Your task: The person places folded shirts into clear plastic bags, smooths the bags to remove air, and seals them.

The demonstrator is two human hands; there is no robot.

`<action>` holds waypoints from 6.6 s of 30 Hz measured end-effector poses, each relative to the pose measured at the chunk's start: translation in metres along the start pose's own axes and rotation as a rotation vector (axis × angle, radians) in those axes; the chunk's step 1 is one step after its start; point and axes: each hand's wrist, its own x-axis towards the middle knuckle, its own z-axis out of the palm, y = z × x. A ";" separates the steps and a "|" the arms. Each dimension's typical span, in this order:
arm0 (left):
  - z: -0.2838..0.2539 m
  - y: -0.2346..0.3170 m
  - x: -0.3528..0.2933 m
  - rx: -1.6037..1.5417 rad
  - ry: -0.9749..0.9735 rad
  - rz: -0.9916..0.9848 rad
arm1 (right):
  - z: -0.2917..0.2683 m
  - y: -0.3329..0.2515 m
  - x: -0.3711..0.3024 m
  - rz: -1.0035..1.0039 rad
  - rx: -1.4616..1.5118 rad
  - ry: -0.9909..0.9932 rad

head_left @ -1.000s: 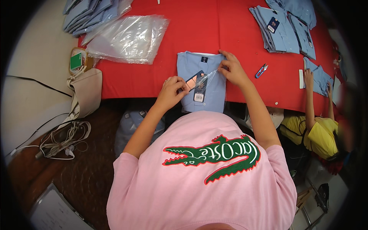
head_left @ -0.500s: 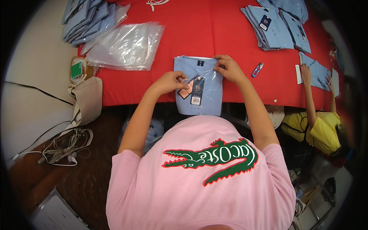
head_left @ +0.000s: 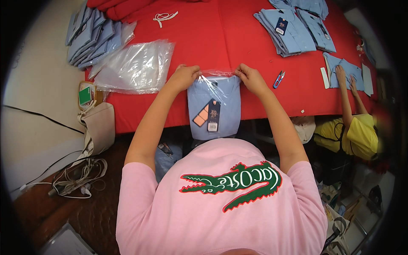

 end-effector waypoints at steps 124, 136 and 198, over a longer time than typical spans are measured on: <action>0.120 0.007 -0.084 0.083 -0.049 0.399 | 0.113 -0.013 -0.120 -0.490 -0.264 0.078; 0.110 0.012 -0.086 0.094 -0.110 0.382 | 0.125 0.003 -0.118 -0.636 -0.582 0.085; 0.140 0.054 -0.052 0.584 0.090 0.438 | 0.064 0.053 -0.158 -0.769 -0.644 0.346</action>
